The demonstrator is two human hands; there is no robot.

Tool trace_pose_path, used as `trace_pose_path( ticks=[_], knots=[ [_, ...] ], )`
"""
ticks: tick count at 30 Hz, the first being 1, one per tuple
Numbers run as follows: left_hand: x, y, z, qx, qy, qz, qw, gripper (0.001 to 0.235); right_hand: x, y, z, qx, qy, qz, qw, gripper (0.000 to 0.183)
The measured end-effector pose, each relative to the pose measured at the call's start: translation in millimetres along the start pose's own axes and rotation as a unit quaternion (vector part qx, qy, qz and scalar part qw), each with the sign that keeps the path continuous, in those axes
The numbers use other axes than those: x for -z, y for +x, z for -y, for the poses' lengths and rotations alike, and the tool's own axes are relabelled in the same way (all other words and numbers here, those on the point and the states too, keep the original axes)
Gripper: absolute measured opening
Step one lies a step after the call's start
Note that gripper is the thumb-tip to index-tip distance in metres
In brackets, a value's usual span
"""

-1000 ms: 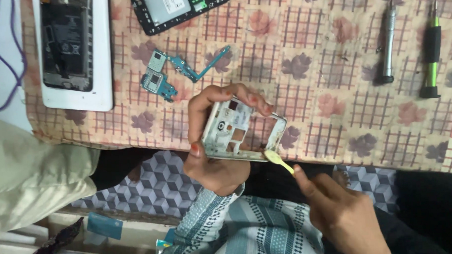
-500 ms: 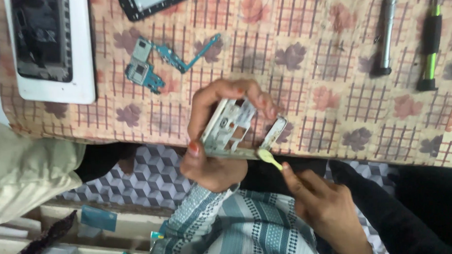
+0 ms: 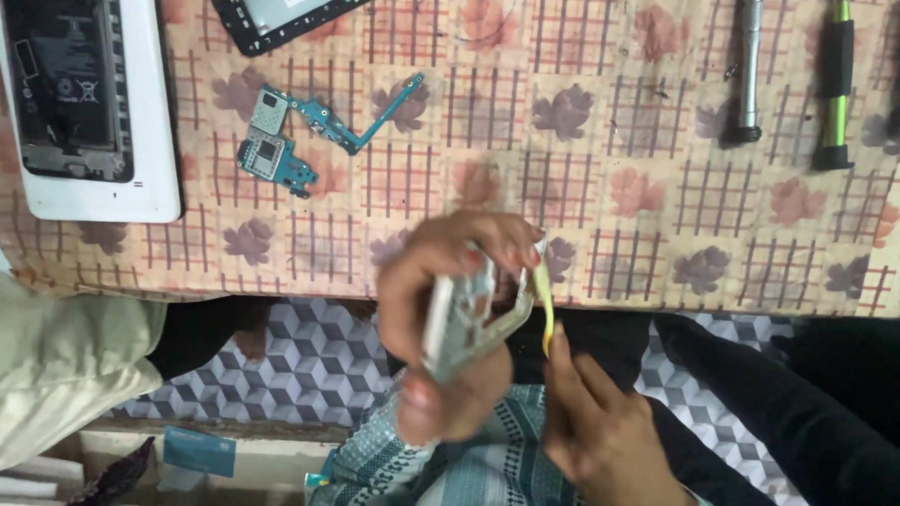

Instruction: The person cleans the internal components and casing of a disassembled mobile phone using a toothbrush and a screwdriver. They brush the battery area and circuit board, then clean the empty phone casing.

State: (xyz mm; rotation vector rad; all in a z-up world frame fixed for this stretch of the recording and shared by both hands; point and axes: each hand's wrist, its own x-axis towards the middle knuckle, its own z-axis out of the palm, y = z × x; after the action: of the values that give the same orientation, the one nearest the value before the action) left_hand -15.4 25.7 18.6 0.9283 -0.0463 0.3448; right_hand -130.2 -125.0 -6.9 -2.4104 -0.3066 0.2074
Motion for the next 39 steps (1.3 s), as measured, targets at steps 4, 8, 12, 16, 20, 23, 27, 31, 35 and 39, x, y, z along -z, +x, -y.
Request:
trace_pose_path(
  ticks=[4, 8, 12, 16, 20, 23, 27, 31, 35, 39],
  knots=[
    [-20, -1, 5, -0.097, 0.075, -0.046, 0.991, 0.064, 9, 6, 25, -0.006, 0.075, 0.035, 0.997, 0.068],
    [-15, 1, 8, -0.074, 0.077, -0.028, 0.994, 0.065, 33, 16, 32, -0.024, 0.062, 0.109, 0.992, 0.065],
    [-17, -6, 15, -0.098, 0.055, -0.061, 0.992, 0.067, 27, 17, 26, -0.047, -0.002, 0.093, 0.995, 0.066],
    [-21, 1, 7, -0.1, 0.055, -0.041, 0.993, 0.067, 27, 19, 30, -0.013, 0.005, 0.167, 0.986, 0.082],
    [-14, -4, 3, -0.05, 0.014, 0.004, 0.999, 0.068, 24, 22, 32, 0.002, 0.02, 0.09, 0.996, 0.074],
    [-7, -6, 5, -0.052, -0.011, 0.011, 0.999, 0.068, 13, 29, 43, 0.03, -0.107, 0.055, 0.992, 0.071],
    [-8, 0, 3, -0.053, -0.008, 0.019, 0.998, 0.068, 21, 32, 56, 0.025, -0.122, 0.127, 0.984, 0.08],
    [-9, -6, 7, -0.068, 0.014, 0.038, 0.997, 0.067, 25, 30, 54, -0.004, -0.075, 0.079, 0.994, 0.075],
    [-4, -5, 0, -0.059, 0.076, 0.065, 0.993, 0.071, 13, 42, 52, -0.08, -0.061, 0.015, 0.995, 0.063],
    [-3, -3, -5, -0.028, 0.07, 0.067, 0.995, 0.074, 13, 44, 53, 0.002, 0.045, -0.068, 0.997, 0.059]
  ],
)
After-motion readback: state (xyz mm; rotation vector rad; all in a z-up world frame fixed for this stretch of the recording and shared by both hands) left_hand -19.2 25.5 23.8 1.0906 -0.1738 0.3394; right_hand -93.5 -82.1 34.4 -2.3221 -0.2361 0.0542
